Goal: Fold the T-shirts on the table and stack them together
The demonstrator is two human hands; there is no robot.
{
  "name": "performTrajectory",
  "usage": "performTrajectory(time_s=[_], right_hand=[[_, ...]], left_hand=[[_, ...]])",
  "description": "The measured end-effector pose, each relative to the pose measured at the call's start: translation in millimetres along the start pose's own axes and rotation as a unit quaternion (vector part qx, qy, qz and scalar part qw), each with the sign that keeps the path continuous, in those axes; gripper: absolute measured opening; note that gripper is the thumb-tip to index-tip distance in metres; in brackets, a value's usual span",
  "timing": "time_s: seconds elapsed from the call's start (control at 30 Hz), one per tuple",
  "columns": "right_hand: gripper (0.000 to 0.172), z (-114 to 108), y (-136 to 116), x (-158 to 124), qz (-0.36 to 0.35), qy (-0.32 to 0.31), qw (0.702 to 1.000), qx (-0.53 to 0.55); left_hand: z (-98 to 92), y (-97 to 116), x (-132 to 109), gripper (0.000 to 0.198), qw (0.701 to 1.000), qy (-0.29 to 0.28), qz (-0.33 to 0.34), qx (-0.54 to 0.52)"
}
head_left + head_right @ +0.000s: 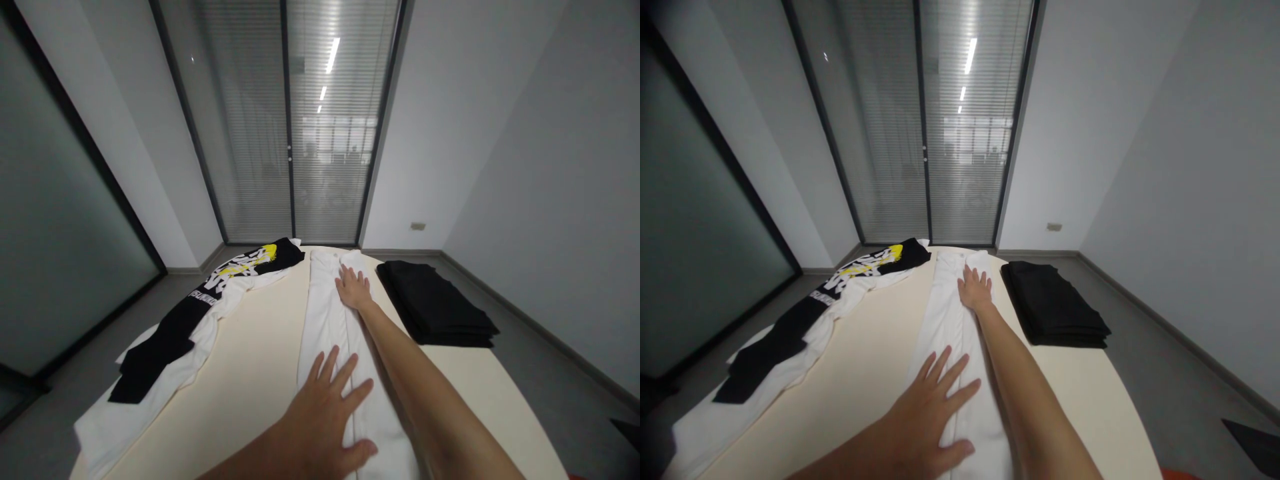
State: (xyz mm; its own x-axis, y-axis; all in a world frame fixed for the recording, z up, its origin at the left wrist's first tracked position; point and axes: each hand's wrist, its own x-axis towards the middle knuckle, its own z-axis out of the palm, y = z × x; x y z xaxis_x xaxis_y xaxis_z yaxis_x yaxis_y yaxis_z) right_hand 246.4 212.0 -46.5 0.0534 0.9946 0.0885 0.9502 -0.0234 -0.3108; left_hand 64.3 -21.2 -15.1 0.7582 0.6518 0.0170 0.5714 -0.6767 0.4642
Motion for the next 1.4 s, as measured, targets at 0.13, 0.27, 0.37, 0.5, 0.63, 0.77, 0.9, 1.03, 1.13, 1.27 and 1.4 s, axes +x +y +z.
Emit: performTrajectory(time_s=[0.13,0.27,0.37,0.5,0.63,0.77,0.9,1.03,1.13,1.27,1.4], right_hand=[[0.059,-14.1,2.3,-21.9,-0.066,0.055,0.996,0.009],[0.042,-30.5,6.3,-58.5,-0.100,0.061,0.993,0.010],[0.039,-37.8,15.2,-87.3,-0.144,0.016,0.989,0.022],[0.049,-35.2,35.7,-116.5,-0.243,-0.025,0.969,0.039],[0.058,-27.9,50.4,-129.9,-0.267,-0.002,0.962,0.059],[0.056,-30.7,51.2,-135.8,-0.278,0.014,0.957,0.088],[0.053,-40.6,51.0,-143.7,-0.267,-0.005,0.960,0.079],[0.053,-47.4,54.6,-150.5,-0.249,-0.045,0.966,0.056],[0.052,-51.3,54.6,-153.8,-0.259,-0.049,0.963,0.051],[0.043,-66.0,44.0,-161.3,-0.289,-0.036,0.953,0.084],[0.043,-90.2,27.6,-174.6,-0.259,-0.127,0.941,0.178]], left_hand=[[-2.9,1.1,-0.7,0.080,1.000,-0.008,0.004,-0.006],[-1.7,1.7,1.0,0.078,1.000,0.001,-0.006,0.014],[0.3,1.8,1.6,0.077,0.999,0.011,-0.008,0.031],[-1.1,4.9,-5.6,0.064,0.997,0.039,0.055,0.023],[-5.7,15.3,-20.3,0.066,0.982,-0.006,0.183,-0.039],[-11.1,30.1,-27.4,0.063,0.976,-0.059,0.209,-0.015],[-15.8,42.8,-27.1,0.036,0.973,-0.077,0.206,0.074],[-12.3,50.3,-31.0,0.021,0.965,-0.084,0.198,0.149],[-8.0,51.1,-33.1,0.009,0.965,-0.080,0.188,0.164],[-13.0,44.6,-27.4,0.004,0.986,-0.083,0.144,0.030],[-22.3,30.8,-17.6,0.015,0.973,-0.074,0.014,-0.218]])
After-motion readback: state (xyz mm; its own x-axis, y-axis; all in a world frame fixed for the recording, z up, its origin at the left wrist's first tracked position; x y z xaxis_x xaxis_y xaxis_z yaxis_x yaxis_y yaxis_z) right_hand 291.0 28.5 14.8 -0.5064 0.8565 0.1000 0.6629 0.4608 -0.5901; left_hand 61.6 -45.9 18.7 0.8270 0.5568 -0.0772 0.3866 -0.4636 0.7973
